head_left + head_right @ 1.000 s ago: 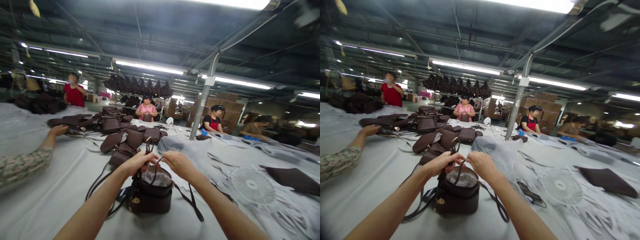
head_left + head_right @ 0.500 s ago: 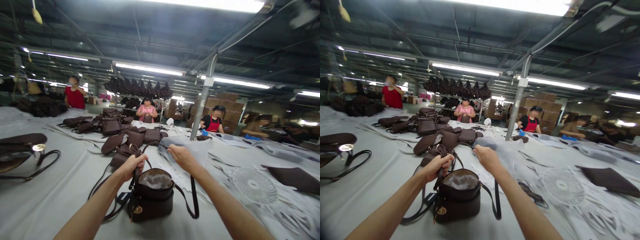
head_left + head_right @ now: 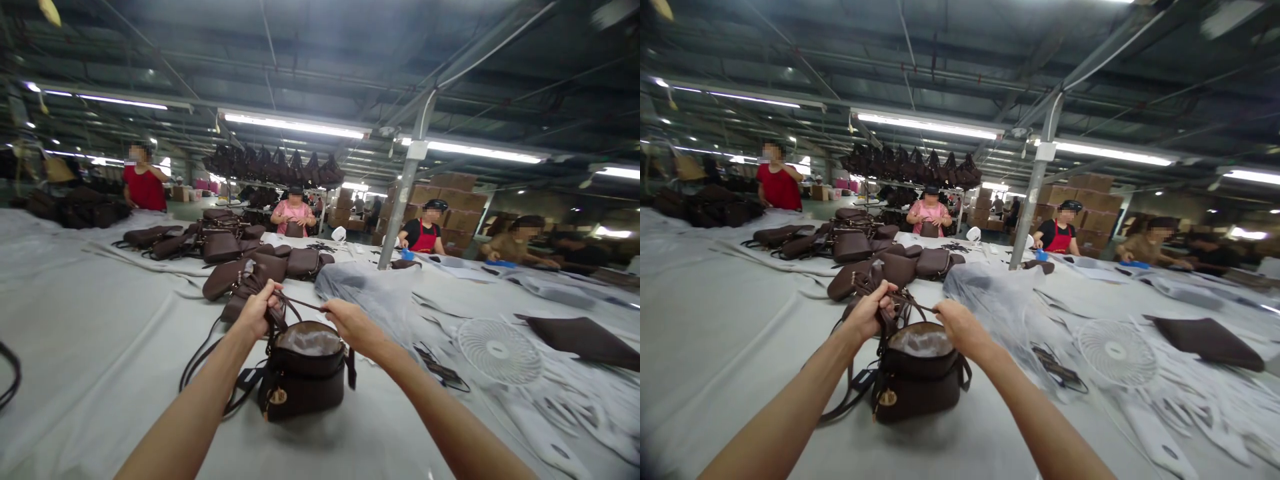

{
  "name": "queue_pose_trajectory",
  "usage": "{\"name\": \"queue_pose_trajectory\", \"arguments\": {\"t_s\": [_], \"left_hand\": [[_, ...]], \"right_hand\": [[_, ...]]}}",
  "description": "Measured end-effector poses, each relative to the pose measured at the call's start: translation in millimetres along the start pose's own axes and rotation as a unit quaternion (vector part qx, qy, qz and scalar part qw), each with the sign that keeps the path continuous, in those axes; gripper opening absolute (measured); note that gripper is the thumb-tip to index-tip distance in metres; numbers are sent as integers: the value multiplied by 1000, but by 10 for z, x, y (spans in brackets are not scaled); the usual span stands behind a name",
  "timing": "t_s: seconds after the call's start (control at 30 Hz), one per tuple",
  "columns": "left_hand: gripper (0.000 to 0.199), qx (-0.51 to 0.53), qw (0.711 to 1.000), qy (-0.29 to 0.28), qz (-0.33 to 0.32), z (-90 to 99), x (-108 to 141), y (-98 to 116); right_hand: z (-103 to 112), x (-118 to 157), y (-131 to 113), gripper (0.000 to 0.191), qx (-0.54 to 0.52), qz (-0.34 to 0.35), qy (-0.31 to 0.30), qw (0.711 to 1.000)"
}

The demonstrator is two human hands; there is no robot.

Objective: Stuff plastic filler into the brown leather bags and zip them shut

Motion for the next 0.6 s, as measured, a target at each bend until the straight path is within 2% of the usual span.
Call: {"name": "queue_pose_trajectory", "arguments": {"t_s": [0.07,0.13,0.2,0.27,0.37,0.5,0.6], "left_hand": [[24,41,998,45,-12,79,-41,133],[28,71,996,51,-16,94,-54,191],[30,56,998,-1,1,32,-33,158],[28,-26,996,-80,42,-83,16,56],[28,-173,965,-176,86,-264,105,-118],[35,-256,936,-225,91,-384,173,-203],[28,-299,919,-233,112,-378,204,-164]], "right_hand": [[110,121,123,20,20,-23,2,1000],[190,180,152,23,54,-34,-13,998],[241,152,86,22,96,-38,-34,994],[279,48,-36,22,141,-44,-49,988],[336,-168,-212,29,191,-51,-53,979],[393,-352,-266,29,210,-56,-54,975],[449,-353,-137,22,162,-28,-59,985]]}}
Point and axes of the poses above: each hand's wrist, its own x-axis away from the middle knuckle, its own z-axis out of the back of the hand, y = z × x, the point moved 1 cm from there along -x, towards the middle knuckle, and after that the axes turned 2 degrees about -z, right-handed, at the moved point
